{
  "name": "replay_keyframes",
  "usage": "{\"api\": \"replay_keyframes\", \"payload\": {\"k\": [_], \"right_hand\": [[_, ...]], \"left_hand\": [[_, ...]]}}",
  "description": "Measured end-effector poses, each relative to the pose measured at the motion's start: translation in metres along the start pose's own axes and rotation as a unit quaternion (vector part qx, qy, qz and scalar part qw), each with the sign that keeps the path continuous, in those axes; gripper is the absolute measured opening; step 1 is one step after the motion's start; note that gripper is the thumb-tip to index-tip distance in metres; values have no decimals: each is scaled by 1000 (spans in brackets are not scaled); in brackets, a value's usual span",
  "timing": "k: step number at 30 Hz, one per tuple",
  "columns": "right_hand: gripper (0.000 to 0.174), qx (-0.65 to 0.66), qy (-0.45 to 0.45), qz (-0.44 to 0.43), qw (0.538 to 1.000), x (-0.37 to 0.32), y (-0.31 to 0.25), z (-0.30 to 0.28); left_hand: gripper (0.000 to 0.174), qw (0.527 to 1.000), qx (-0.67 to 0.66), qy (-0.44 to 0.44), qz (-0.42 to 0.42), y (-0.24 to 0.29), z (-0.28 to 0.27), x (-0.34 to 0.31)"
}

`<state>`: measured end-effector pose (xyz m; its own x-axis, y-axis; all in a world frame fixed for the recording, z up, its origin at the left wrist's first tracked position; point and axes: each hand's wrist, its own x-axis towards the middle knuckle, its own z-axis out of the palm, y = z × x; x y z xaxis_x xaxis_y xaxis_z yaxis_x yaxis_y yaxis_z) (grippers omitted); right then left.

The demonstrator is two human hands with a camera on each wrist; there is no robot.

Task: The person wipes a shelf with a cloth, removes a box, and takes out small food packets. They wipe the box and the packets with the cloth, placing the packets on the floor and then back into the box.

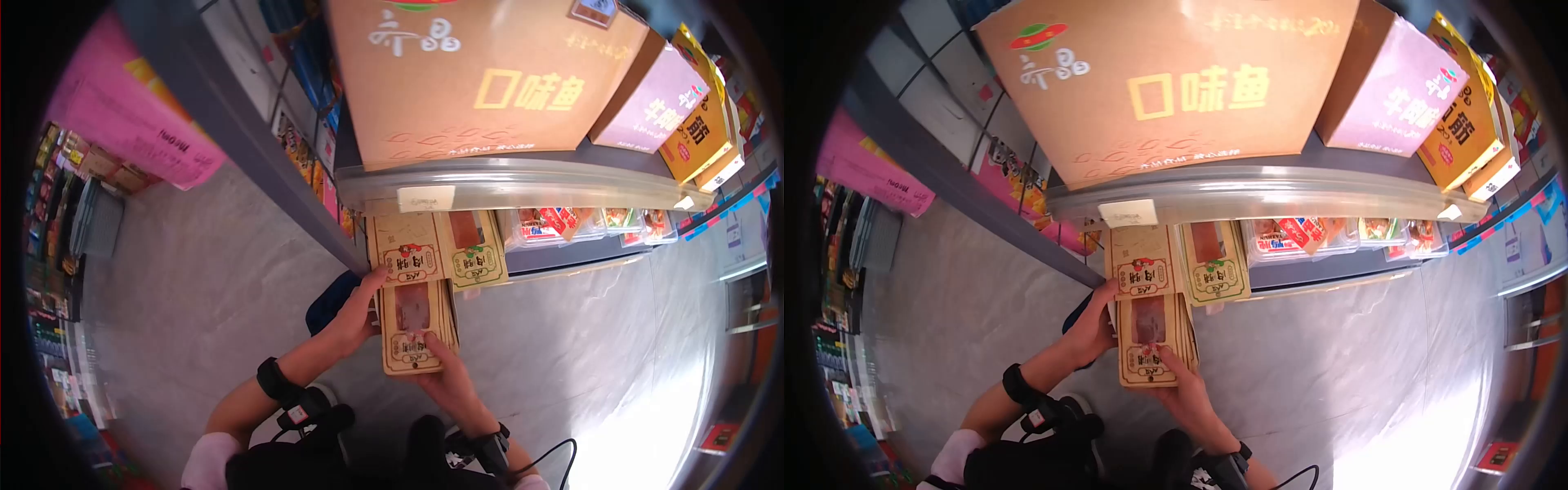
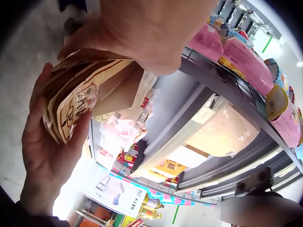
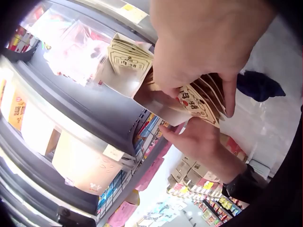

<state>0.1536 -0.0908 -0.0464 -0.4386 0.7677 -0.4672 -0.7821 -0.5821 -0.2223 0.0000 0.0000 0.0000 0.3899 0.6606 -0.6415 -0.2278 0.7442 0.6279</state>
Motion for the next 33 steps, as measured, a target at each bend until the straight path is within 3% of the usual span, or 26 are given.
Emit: {"api": "replay_keyframes", "payload": {"k": [2, 6, 8, 12, 15, 17, 21, 24, 27, 30, 32, 33], "right_hand": [[49, -98, 59, -73, 991, 5, -12, 6], [47, -130, 45, -116, 984, 38, -17, 38], [47, -98, -14, -70, 993, 51, -30, 31], [48, -157, 4, 5, 988, 40, -18, 13], [43, -155, 12, -13, 988, 36, -7, 13], [37, -210, 23, -157, 965, 46, -5, 17], [33, -237, 42, -161, 957, 53, -10, 24], [34, -245, 68, -153, 955, 50, -11, 31], [34, -262, 88, -159, 948, 51, -7, 26], [35, -283, 83, -167, 941, 59, -11, 26], [36, -255, 105, -191, 942, 53, -9, 51], [36, -258, 109, -182, 942, 53, -7, 50]], "left_hand": [[70, 993, 52, 101, 13, -7, 11, 4], [66, 988, 89, 54, 111, -14, -22, 6], [65, 974, 176, 118, 86, -9, -15, -1], [69, 965, 244, 86, 33, -8, -29, -9], [68, 974, 209, 90, 17, -24, -39, -3], [68, 974, 218, 59, 6, -27, -43, -1], [67, 982, 176, 55, 35, -22, -50, -7], [62, 980, 176, 96, 9, -33, -69, -8], [54, 965, 233, 119, 4, -36, -86, -16], [49, 934, 302, 174, 86, -41, -105, -9], [43, 865, 395, 251, 178, -54, -123, -2], [43, 868, 390, 254, 171, -57, -125, -7]]}}
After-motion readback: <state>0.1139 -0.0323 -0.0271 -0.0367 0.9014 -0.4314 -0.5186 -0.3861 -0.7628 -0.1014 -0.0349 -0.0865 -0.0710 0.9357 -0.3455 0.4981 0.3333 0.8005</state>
